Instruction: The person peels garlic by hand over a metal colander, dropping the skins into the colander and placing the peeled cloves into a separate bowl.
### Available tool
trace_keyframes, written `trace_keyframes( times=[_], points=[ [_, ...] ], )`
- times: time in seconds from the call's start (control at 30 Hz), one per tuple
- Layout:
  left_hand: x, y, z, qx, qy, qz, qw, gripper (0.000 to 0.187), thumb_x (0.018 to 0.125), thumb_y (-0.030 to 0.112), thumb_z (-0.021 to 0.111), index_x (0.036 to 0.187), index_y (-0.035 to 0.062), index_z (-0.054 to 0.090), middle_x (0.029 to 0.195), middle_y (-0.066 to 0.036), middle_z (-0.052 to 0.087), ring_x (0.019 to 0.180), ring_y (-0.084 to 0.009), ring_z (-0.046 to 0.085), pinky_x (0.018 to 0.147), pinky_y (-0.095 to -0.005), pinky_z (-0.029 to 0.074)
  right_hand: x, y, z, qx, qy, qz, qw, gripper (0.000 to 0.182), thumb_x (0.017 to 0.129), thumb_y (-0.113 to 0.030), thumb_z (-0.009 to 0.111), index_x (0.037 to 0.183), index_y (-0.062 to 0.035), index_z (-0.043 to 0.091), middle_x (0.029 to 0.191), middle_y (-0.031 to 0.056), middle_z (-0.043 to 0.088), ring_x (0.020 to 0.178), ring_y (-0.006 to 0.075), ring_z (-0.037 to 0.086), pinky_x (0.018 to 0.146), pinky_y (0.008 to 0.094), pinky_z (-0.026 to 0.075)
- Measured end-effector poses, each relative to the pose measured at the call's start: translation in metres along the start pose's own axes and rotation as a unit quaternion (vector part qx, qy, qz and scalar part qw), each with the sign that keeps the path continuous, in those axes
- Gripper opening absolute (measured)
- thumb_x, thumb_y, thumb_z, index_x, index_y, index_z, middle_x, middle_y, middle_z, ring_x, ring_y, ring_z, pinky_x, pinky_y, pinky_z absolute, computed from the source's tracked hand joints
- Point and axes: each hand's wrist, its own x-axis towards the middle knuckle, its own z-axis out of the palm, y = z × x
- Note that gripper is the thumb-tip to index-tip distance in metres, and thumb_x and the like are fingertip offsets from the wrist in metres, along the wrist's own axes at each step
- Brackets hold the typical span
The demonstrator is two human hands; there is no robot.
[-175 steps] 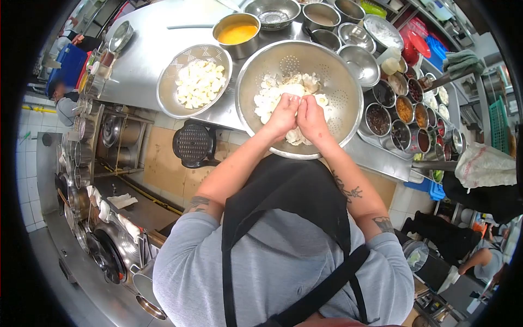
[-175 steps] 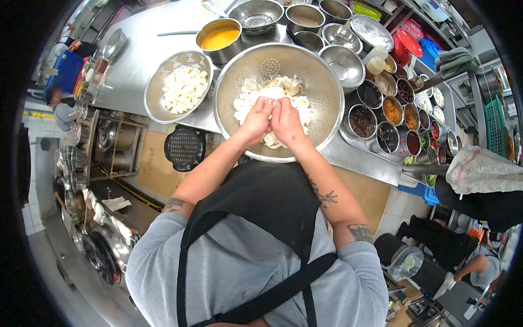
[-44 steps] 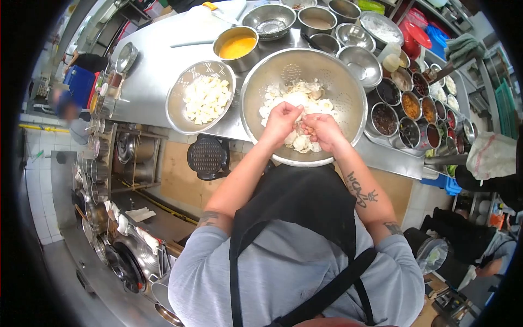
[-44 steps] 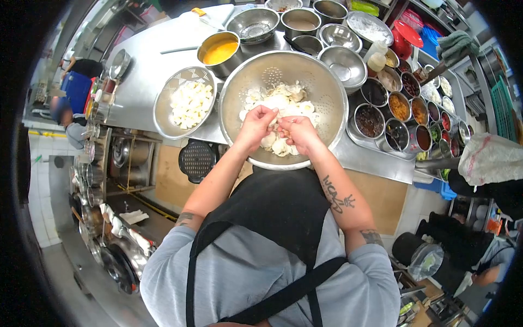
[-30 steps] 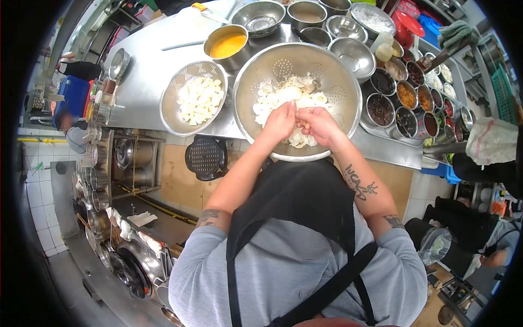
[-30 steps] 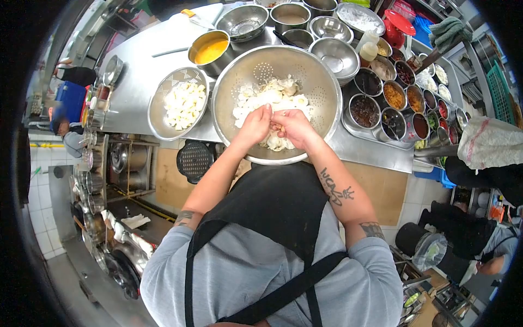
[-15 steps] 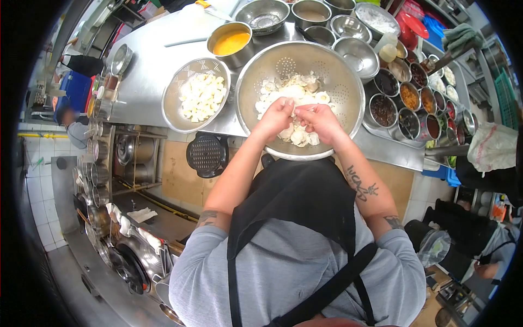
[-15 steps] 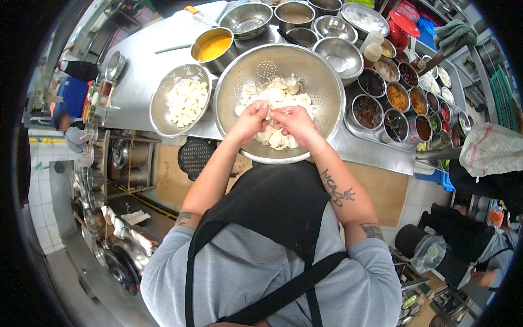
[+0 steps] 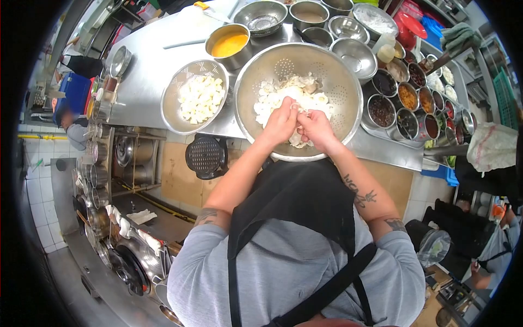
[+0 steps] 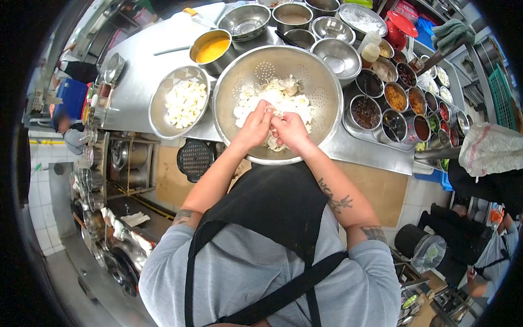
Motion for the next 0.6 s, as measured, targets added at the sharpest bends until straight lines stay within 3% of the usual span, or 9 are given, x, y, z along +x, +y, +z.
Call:
trace_keyframes(
  times=[0.13, 0.23, 0.33, 0.37, 0.4, 0.5, 0.53, 0.57, 0.6],
  points=[
    [0.003, 0.000, 0.008, -0.039, 0.012, -0.054, 0.998, 0.024, 0.102, 0.025, 0.042, 0.106, 0.0016, 0.046, 0.083, -0.022, 0.064, 0.079, -0.0407, 0.064, 0.073, -0.0466, 0.049, 0.004, 0.003, 0.002, 0.044, 0.010, 0.002, 0.999, 0.014, 0.095, -0.016, 0.056, 0.096, -0.0015, 0.059, 0.078, 0.0032, 0.060, 0.058, 0.0068, 0.050, 0.042, 0.0226, 0.036],
    [0.001, 0.008, 0.008, -0.042, 0.020, -0.090, 0.995, 0.023, 0.101, 0.022, 0.042, 0.101, 0.0001, 0.050, 0.090, -0.022, 0.065, 0.084, -0.0326, 0.065, 0.079, -0.0418, 0.050, 0.004, 0.002, 0.006, 0.042, 0.021, -0.009, 0.999, 0.016, 0.097, -0.016, 0.052, 0.086, -0.0054, 0.059, 0.065, -0.0025, 0.051, 0.052, 0.0047, 0.043, 0.041, 0.0219, 0.030],
    [0.002, -0.027, 0.016, 0.036, 0.049, -0.021, 0.998, 0.024, 0.100, 0.020, 0.042, 0.100, -0.0015, 0.051, 0.097, -0.025, 0.062, 0.094, -0.0331, 0.061, 0.088, -0.0440, 0.046, 0.008, 0.005, 0.007, -0.054, 0.040, -0.008, 0.998, 0.016, 0.095, -0.019, 0.057, 0.092, -0.0039, 0.063, 0.066, 0.0000, 0.057, 0.053, 0.0057, 0.048, 0.042, 0.0224, 0.034],
    [0.006, -0.047, 0.009, 0.092, -0.040, 0.007, 0.995, 0.027, 0.098, 0.020, 0.042, 0.104, -0.0035, 0.053, 0.103, -0.027, 0.060, 0.101, -0.0361, 0.056, 0.096, -0.0460, 0.041, 0.019, 0.020, 0.005, -0.099, 0.061, -0.021, 0.993, 0.021, 0.094, -0.022, 0.060, 0.096, -0.0027, 0.068, 0.072, 0.0044, 0.065, 0.057, 0.0079, 0.055, 0.045, 0.0249, 0.041],
    [-0.004, -0.037, 0.013, 0.039, 0.040, 0.039, 0.998, 0.024, 0.093, 0.017, 0.045, 0.086, -0.0036, 0.055, 0.088, -0.026, 0.059, 0.084, -0.0386, 0.057, 0.075, -0.0518, 0.043, 0.025, 0.025, 0.004, -0.181, 0.069, -0.001, 0.981, 0.027, 0.091, -0.027, 0.064, 0.093, -0.0016, 0.072, 0.079, 0.0078, 0.070, 0.064, 0.0116, 0.062, 0.049, 0.0295, 0.047],
    [0.007, -0.124, 0.018, 0.222, 0.026, 0.160, 0.961, 0.034, 0.097, 0.020, 0.041, 0.104, -0.0076, 0.059, 0.119, -0.030, 0.059, 0.118, -0.0457, 0.049, 0.114, -0.0494, 0.026, 0.023, 0.021, 0.008, -0.237, 0.125, -0.021, 0.963, 0.041, 0.084, -0.035, 0.067, 0.090, 0.0060, 0.070, 0.080, 0.0230, 0.069, 0.078, 0.0278, 0.069, 0.073, 0.0427, 0.053],
    [0.013, -0.117, 0.016, 0.161, -0.027, 0.114, 0.980, 0.037, 0.100, 0.023, 0.038, 0.121, -0.0044, 0.049, 0.128, -0.028, 0.053, 0.125, -0.0421, 0.046, 0.113, -0.0471, 0.028, 0.042, 0.045, 0.005, -0.218, 0.179, -0.083, 0.956, 0.039, 0.083, -0.031, 0.067, 0.092, 0.0066, 0.070, 0.088, 0.0255, 0.070, 0.083, 0.0316, 0.069, 0.074, 0.0419, 0.053],
    [0.018, -0.108, 0.012, 0.102, -0.073, 0.062, 0.990, 0.046, 0.102, 0.027, 0.036, 0.138, -0.0012, 0.039, 0.138, -0.026, 0.048, 0.132, -0.0384, 0.042, 0.113, -0.0448, 0.031, 0.022, 0.023, 0.002, -0.206, 0.162, -0.066, 0.963, 0.038, 0.082, -0.027, 0.067, 0.096, 0.0077, 0.069, 0.097, 0.0282, 0.069, 0.094, 0.0341, 0.068, 0.081, 0.0412, 0.052],
    [0.024, -0.103, 0.018, -0.006, -0.076, 0.022, 0.997, 0.047, 0.102, 0.027, 0.037, 0.140, -0.0001, 0.036, 0.137, -0.025, 0.049, 0.132, -0.0371, 0.043, 0.113, -0.0442, 0.031, 0.027, 0.031, -0.001, -0.191, 0.216, -0.130, 0.949, 0.035, 0.083, -0.024, 0.066, 0.101, 0.0063, 0.069, 0.107, 0.0305, 0.066, 0.108, 0.0357, 0.064, 0.092, 0.0394, 0.048]
  ],
)
